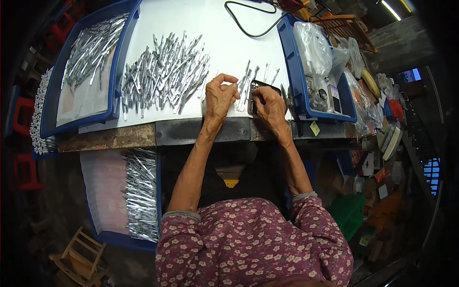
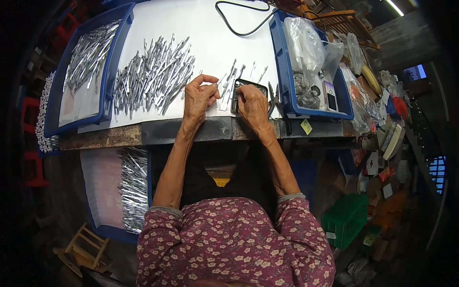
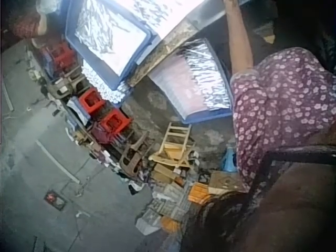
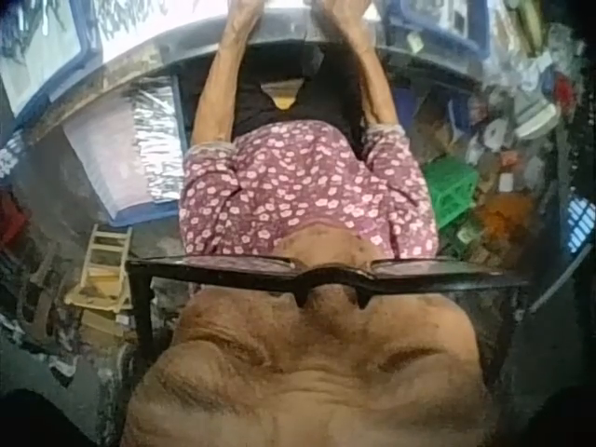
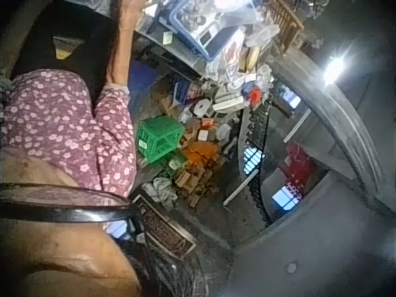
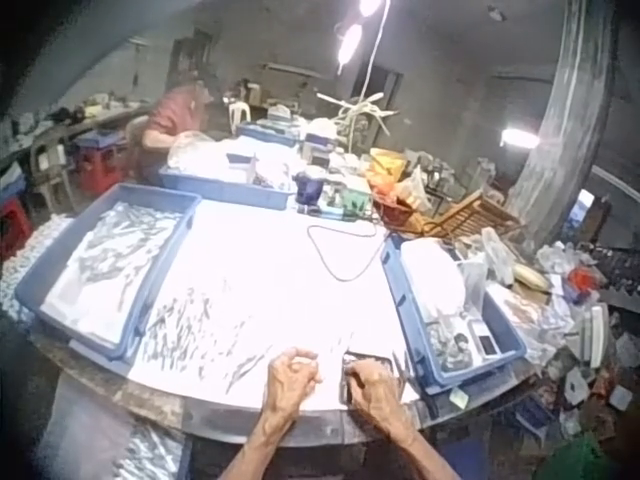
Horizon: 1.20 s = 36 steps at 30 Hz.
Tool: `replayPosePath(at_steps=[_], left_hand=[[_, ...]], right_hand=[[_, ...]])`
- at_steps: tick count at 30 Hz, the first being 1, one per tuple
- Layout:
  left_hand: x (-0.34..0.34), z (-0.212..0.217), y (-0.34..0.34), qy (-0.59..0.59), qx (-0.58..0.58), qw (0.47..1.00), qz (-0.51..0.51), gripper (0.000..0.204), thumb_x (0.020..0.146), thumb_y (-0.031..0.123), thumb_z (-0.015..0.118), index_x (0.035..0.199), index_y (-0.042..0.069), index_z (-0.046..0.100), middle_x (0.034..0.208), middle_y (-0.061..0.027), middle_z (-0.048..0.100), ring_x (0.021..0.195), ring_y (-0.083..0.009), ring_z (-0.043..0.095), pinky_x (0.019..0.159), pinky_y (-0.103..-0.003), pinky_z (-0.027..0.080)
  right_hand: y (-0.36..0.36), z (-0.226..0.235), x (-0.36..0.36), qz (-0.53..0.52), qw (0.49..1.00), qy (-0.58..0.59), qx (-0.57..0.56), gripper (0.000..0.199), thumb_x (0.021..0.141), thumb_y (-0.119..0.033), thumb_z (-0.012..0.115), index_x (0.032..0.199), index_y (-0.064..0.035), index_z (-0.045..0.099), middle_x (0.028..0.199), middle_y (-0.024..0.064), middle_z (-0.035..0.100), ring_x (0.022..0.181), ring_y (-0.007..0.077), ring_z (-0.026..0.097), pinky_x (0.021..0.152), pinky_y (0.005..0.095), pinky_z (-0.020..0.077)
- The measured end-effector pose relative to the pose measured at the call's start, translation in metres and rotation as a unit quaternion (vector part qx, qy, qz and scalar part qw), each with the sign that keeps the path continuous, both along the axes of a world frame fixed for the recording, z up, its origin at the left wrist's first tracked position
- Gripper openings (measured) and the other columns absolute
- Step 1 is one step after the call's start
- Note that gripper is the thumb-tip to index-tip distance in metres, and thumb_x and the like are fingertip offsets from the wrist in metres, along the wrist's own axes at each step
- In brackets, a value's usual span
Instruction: Assembling and processing small metal components at a workbench.
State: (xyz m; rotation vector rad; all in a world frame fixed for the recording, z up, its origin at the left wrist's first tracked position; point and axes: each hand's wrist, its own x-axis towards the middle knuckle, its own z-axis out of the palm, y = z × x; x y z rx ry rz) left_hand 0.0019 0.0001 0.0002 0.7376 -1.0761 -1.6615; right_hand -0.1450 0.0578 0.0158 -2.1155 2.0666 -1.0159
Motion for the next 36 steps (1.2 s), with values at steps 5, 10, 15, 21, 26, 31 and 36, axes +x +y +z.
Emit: replayPosePath(at_steps=[5, 10, 15, 21, 26, 31, 36], left_hand=[[0.001, 0.002, 0.000, -0.004, 0.013, 1.000, -0.005, 0.012, 0.080, 0.001, 0.053, 0.090, -0.004, 0.053, 0.058, -0.0051, 0.055, 0.042, -0.0013, 0.038, 0.037, -0.013, 0.026], [-0.002, -0.002, 0.000, 0.006, 0.019, 1.000, -0.005, 0.011, 0.080, 0.001, 0.053, 0.090, -0.004, 0.053, 0.058, -0.0049, 0.055, 0.043, -0.0015, 0.038, 0.038, -0.013, 0.027], [-0.002, 0.002, 0.001, 0.006, 0.024, 1.000, -0.008, 0.011, 0.079, 0.001, 0.053, 0.089, -0.004, 0.053, 0.057, -0.0049, 0.055, 0.042, -0.0014, 0.037, 0.037, -0.014, 0.026], [-0.002, 0.005, 0.002, -0.012, 0.029, 0.999, -0.014, 0.012, 0.079, 0.001, 0.053, 0.090, -0.004, 0.052, 0.057, -0.0051, 0.055, 0.041, -0.0015, 0.037, 0.036, -0.014, 0.025], [-0.001, 0.003, 0.001, 0.013, 0.047, 0.999, -0.016, 0.013, 0.080, 0.002, 0.054, 0.091, -0.004, 0.052, 0.060, -0.0059, 0.056, 0.042, -0.0016, 0.038, 0.035, -0.014, 0.025], [-0.001, 0.005, 0.001, 0.030, 0.049, 0.998, -0.008, 0.013, 0.080, 0.003, 0.054, 0.091, -0.004, 0.052, 0.061, -0.0055, 0.056, 0.042, -0.0016, 0.039, 0.036, -0.014, 0.026], [-0.001, 0.005, 0.002, 0.029, 0.044, 0.999, 0.001, 0.014, 0.080, 0.003, 0.054, 0.092, -0.005, 0.052, 0.061, -0.0051, 0.056, 0.043, -0.0017, 0.039, 0.036, -0.014, 0.026]], right_hand=[[-0.008, 0.004, -0.001, 0.029, 0.995, 0.088, 0.023, 0.008, 0.070, -0.002, 0.057, 0.076, 0.0003, 0.051, 0.073, 0.0163, 0.054, 0.071, 0.0324, 0.054, 0.062, 0.0405, 0.0418], [-0.009, 0.013, -0.003, 0.047, 0.993, 0.076, 0.080, 0.009, 0.076, -0.006, 0.053, 0.079, 0.0015, 0.053, 0.068, 0.0179, 0.055, 0.063, 0.0342, 0.055, 0.057, 0.0396, 0.0433], [-0.004, 0.015, -0.006, -0.014, 0.993, -0.068, 0.098, 0.012, 0.079, -0.009, 0.053, 0.081, 0.0033, 0.054, 0.061, 0.0098, 0.056, 0.053, 0.0157, 0.053, 0.049, 0.0289, 0.0412], [-0.006, 0.021, -0.005, 0.000, 0.932, -0.347, 0.107, 0.008, 0.081, -0.005, 0.054, 0.080, 0.0028, 0.056, 0.067, 0.0032, 0.059, 0.054, 0.0051, 0.050, 0.048, 0.0181, 0.0394], [-0.013, 0.027, 0.022, 0.024, 0.879, -0.467, 0.091, 0.008, 0.080, -0.005, 0.056, 0.082, 0.0027, 0.056, 0.070, 0.0053, 0.061, 0.055, 0.0054, 0.052, 0.048, 0.0191, 0.0426], [-0.020, 0.020, 0.031, 0.041, 0.883, -0.462, 0.072, 0.006, 0.079, -0.003, 0.054, 0.081, 0.0014, 0.056, 0.069, 0.0033, 0.060, 0.055, 0.0043, 0.049, 0.048, 0.0180, 0.0398], [-0.021, 0.016, 0.035, 0.032, 0.878, -0.473, 0.069, 0.006, 0.078, -0.003, 0.055, 0.081, 0.0014, 0.056, 0.068, 0.0021, 0.058, 0.055, 0.0034, 0.048, 0.049, 0.0172, 0.0389]])
